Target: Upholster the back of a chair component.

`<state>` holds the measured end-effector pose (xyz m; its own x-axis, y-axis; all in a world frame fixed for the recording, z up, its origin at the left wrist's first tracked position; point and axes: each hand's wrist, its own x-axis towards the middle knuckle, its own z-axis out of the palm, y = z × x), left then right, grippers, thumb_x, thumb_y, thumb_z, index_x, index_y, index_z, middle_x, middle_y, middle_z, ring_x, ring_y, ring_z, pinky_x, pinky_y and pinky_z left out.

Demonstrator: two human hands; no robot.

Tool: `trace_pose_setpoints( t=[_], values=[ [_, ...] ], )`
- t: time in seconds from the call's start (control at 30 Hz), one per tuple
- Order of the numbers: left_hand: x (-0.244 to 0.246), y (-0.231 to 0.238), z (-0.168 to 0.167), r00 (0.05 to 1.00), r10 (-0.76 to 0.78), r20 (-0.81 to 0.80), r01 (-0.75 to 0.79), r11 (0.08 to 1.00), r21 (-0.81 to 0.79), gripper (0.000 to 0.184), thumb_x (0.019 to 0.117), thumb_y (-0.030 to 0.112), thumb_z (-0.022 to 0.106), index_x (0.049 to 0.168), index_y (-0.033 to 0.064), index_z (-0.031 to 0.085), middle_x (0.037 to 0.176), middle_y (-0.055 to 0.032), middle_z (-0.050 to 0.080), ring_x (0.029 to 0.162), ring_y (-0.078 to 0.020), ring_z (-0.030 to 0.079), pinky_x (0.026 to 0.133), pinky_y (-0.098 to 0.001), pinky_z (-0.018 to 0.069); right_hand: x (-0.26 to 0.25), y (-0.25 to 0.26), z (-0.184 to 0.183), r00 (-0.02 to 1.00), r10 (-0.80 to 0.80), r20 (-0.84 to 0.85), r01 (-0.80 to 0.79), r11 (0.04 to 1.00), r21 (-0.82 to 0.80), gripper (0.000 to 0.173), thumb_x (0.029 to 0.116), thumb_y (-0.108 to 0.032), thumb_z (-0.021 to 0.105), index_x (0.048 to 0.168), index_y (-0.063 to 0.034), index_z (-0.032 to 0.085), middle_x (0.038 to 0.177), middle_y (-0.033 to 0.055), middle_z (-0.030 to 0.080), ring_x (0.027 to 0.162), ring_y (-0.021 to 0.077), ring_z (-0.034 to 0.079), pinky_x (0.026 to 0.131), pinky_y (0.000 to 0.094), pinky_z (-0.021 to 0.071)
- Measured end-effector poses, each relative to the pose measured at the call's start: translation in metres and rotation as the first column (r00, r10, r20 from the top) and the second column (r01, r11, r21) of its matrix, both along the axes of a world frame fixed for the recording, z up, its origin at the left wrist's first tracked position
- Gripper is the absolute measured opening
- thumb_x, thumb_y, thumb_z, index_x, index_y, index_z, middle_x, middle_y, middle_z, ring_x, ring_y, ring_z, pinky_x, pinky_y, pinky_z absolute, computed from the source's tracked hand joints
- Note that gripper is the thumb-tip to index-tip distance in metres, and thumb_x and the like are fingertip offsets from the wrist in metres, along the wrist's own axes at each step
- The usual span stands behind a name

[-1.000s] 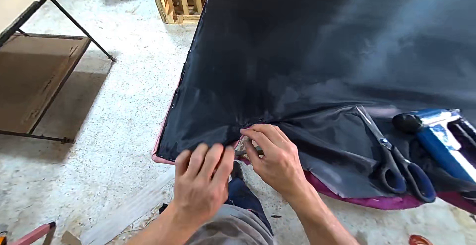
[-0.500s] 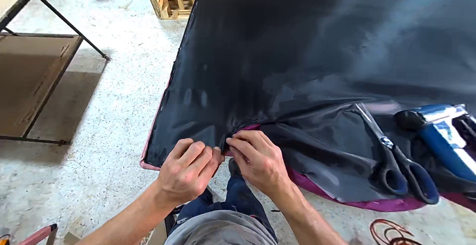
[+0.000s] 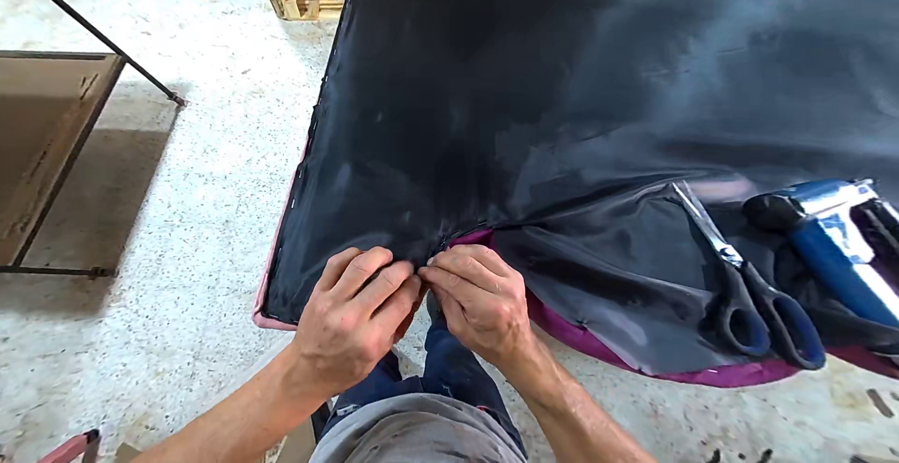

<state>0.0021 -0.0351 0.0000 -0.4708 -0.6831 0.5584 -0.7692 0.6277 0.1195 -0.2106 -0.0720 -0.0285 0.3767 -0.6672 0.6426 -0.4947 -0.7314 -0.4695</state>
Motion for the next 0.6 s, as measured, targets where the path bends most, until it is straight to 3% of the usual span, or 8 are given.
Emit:
trace_pose_setpoints(
  t=[0.13,0.33,0.47,0.6],
  values=[
    [0.012,-0.009,-0.007,0.971,-0.217,-0.101,0.220,0.975,0.020,0.015,0.0985,0.007,0.062,0.102,0.0066,0.076,0.113,-0.0067,0.074,0.126,-0.0253,0.062,0.119,-0.0494,0.0400,0.000,0.001,0.004,0.999,0.019,-0.040,-0.018,1.000,0.010,0.015,0.0955,-0.012,0.065,0.095,-0.0132,0.080,0.105,0.0011,0.075,0.108,0.0167,0.067,0.093,0.0351,0.0548],
    [0.020,-0.018,-0.005,0.934,-0.346,-0.092,0.353,0.932,0.082,0.019,0.0995,0.005,0.055,0.097,0.0046,0.075,0.110,-0.0083,0.076,0.121,-0.0238,0.067,0.117,-0.0474,0.0447,-0.005,-0.008,0.021,0.983,0.125,-0.136,-0.106,0.985,0.134,0.015,0.0954,-0.016,0.065,0.097,-0.0149,0.080,0.106,-0.0013,0.073,0.111,0.0163,0.065,0.094,0.0355,0.0545],
    [0.020,-0.016,0.001,0.938,-0.343,-0.051,0.346,0.931,0.113,0.021,0.0993,0.004,0.053,0.096,0.0061,0.074,0.109,-0.0080,0.076,0.118,-0.0233,0.069,0.111,-0.0416,0.0504,-0.012,-0.007,0.028,0.992,0.028,-0.126,0.001,0.974,0.227,0.028,0.0946,-0.011,0.063,0.120,-0.0114,0.076,0.128,0.0028,0.069,0.121,0.0157,0.063,0.100,0.0326,0.0559],
    [0.017,-0.012,0.003,0.943,-0.328,-0.060,0.334,0.933,0.134,0.021,0.1004,0.006,0.053,0.093,0.0059,0.073,0.107,-0.0079,0.076,0.117,-0.0231,0.070,0.112,-0.0420,0.0496,-0.011,0.004,0.011,0.978,-0.004,-0.211,0.032,0.991,0.128,0.033,0.0967,-0.007,0.056,0.123,-0.0106,0.076,0.138,0.0043,0.067,0.134,0.0220,0.057,0.113,0.0381,0.0477]
  ],
)
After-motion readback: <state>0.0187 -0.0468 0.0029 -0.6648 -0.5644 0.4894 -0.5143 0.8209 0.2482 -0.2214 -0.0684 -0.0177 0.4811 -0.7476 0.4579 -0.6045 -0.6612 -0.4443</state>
